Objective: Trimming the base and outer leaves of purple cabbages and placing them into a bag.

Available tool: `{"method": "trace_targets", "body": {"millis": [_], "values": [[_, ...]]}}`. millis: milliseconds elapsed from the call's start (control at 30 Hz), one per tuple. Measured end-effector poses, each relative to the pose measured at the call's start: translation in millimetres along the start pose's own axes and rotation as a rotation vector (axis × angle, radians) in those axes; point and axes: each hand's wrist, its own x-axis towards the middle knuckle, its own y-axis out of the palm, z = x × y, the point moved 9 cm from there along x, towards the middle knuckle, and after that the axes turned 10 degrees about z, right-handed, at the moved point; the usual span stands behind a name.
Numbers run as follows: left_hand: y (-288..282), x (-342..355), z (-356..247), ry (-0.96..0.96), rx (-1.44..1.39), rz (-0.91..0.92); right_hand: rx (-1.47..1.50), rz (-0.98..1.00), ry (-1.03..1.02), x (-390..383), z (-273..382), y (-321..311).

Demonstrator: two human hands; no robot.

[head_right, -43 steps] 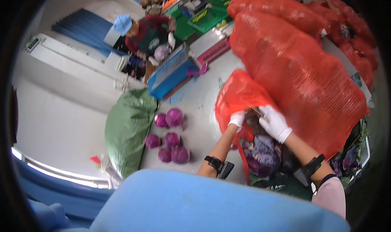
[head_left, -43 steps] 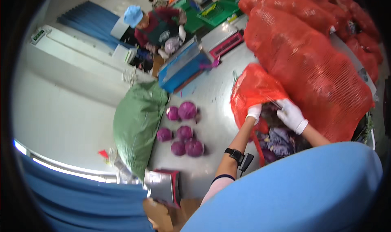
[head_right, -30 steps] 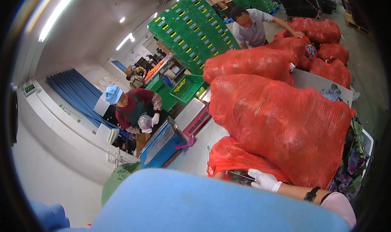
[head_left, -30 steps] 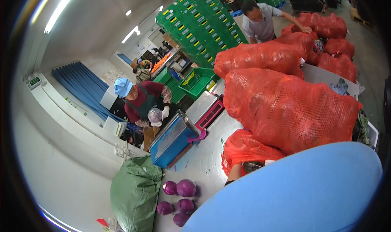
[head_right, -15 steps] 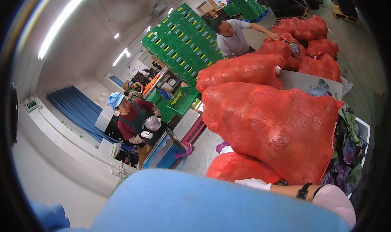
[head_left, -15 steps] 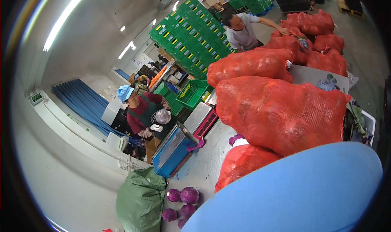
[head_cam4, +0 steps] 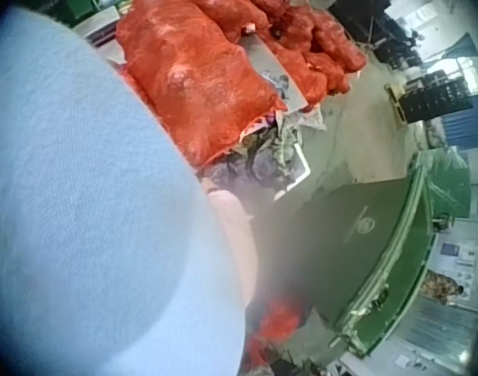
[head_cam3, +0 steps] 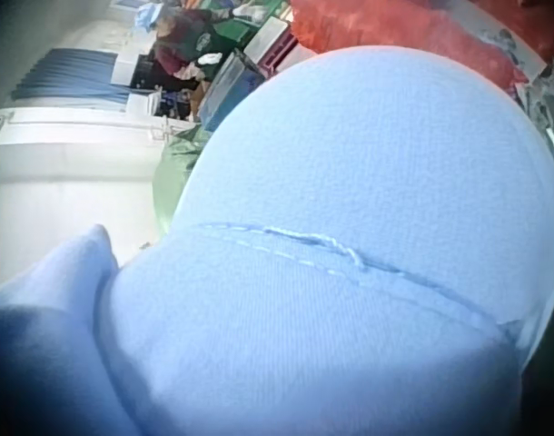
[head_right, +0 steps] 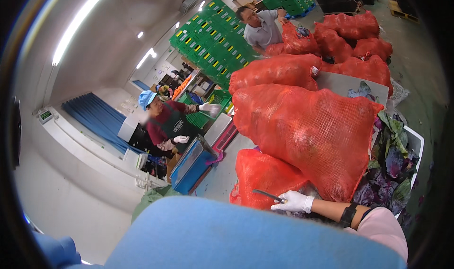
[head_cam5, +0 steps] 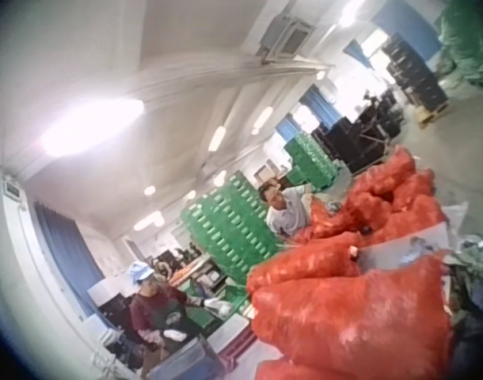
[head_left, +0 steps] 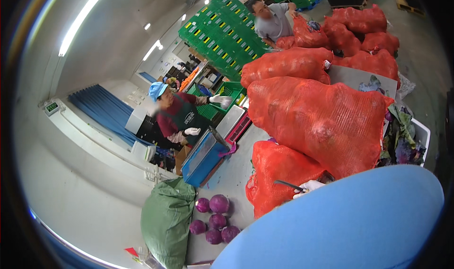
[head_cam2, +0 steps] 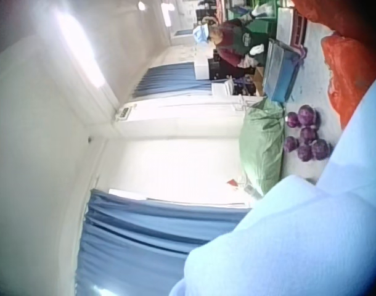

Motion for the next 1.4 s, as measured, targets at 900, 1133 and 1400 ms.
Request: {"method": "trace_targets", "body": {"millis": [900, 1133, 1400], "values": [[-48.5, -25.5, 230.1, -0.484, 0.693, 0.538, -0.061, -0.269, -0.221, -98.1, 121.0, -45.9], [-50.8, -31.3, 250.5, -0.451, 0.73, 0.387, -0.323, -0.268, -0.319, -42.6, 84.4, -43.9], [-26.3, -39.9, 202.8, -0.314, 0.614, 0.282, 0.07, -0.098, 0.038, -51.0, -15.6, -6.5]]}}
